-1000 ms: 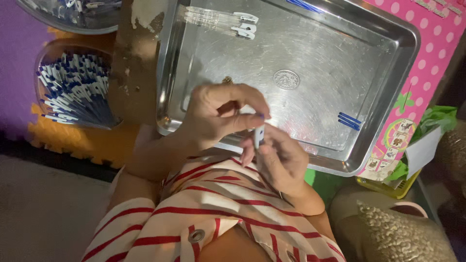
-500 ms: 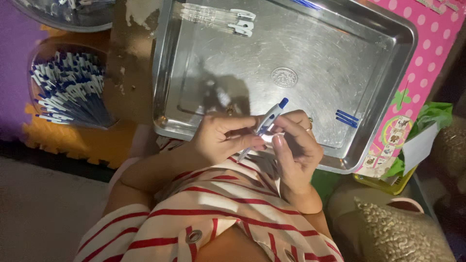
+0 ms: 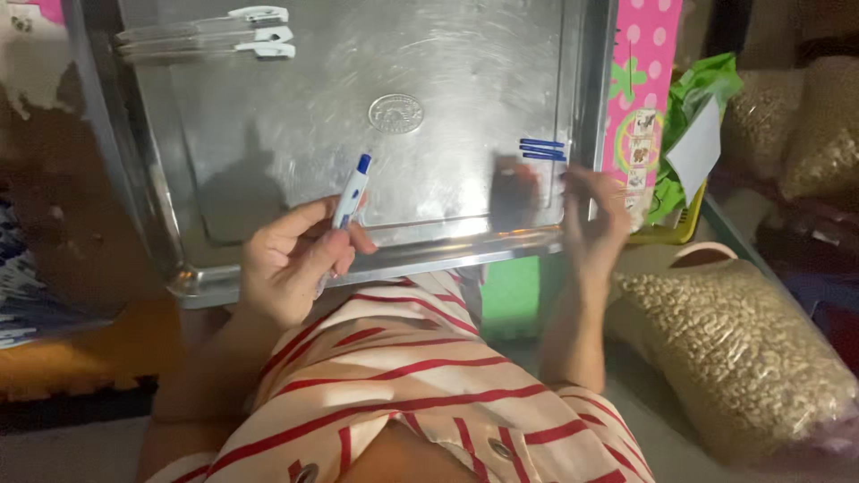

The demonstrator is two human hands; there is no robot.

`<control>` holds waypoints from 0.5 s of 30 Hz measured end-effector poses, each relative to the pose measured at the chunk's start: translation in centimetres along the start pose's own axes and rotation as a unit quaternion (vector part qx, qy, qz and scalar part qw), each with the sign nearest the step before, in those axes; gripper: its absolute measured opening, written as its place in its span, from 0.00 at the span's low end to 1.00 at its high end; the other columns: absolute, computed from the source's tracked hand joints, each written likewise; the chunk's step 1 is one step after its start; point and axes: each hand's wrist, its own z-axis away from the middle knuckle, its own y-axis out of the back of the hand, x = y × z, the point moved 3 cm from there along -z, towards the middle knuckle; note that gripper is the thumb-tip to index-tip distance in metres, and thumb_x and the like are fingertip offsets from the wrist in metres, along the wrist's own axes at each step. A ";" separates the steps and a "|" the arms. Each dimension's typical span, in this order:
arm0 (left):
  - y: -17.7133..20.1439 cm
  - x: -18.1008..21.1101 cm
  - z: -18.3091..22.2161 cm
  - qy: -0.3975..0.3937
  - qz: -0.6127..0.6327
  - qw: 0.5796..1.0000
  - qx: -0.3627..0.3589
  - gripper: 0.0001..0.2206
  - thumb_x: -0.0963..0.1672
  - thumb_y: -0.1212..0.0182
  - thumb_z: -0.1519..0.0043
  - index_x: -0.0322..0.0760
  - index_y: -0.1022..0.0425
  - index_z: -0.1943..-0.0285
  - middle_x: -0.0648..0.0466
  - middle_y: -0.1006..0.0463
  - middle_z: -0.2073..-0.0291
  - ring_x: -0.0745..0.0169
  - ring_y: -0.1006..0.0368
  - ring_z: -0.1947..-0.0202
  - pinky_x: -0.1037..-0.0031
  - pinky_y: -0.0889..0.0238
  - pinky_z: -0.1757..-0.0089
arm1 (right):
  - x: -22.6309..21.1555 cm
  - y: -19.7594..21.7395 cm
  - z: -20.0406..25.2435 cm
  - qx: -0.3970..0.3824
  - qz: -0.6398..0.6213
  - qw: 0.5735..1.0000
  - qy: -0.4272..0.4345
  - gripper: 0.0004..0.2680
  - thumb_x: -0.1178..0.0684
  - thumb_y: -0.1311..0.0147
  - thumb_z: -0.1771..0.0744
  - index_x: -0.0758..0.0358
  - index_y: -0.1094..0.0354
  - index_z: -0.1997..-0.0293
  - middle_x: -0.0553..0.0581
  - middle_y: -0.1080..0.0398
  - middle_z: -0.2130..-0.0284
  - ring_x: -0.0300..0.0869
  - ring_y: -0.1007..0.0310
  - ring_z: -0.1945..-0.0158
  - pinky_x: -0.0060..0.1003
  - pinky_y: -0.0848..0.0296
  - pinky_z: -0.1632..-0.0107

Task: The person assembles ballpoint pens by inserting ink cartridges into pen barrels and attaching pen clips.

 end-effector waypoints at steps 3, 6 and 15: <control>-0.9 -0.9 -0.2 0.004 0.064 0.998 -0.010 0.20 0.44 0.45 0.30 0.16 0.28 0.38 0.33 0.19 0.69 0.61 0.28 0.77 0.75 0.32 0.72 | 1.3 2.1 -0.9 0.056 0.157 0.986 0.019 0.07 0.71 0.36 0.31 0.70 0.20 0.51 0.65 0.23 0.64 0.52 0.26 0.66 0.45 0.27 0.58; -1.4 -1.2 -0.4 0.010 0.065 0.998 0.008 0.19 0.44 0.46 0.28 0.16 0.28 0.39 0.34 0.22 0.69 0.62 0.31 0.76 0.79 0.36 0.72 | 3.1 2.2 -1.7 0.041 0.265 0.963 0.000 0.05 0.65 0.34 0.31 0.64 0.18 0.52 0.61 0.21 0.61 0.53 0.21 0.65 0.46 0.23 0.59; -0.3 -1.6 -1.0 0.002 0.109 0.994 -0.009 0.19 0.42 0.47 0.29 0.19 0.31 0.34 0.36 0.24 0.68 0.65 0.33 0.75 0.78 0.37 0.71 | 14.3 7.2 -5.4 0.070 0.239 0.967 -0.053 0.05 0.69 0.42 0.31 0.79 0.23 0.50 0.73 0.22 0.64 0.59 0.18 0.63 0.46 0.22 0.62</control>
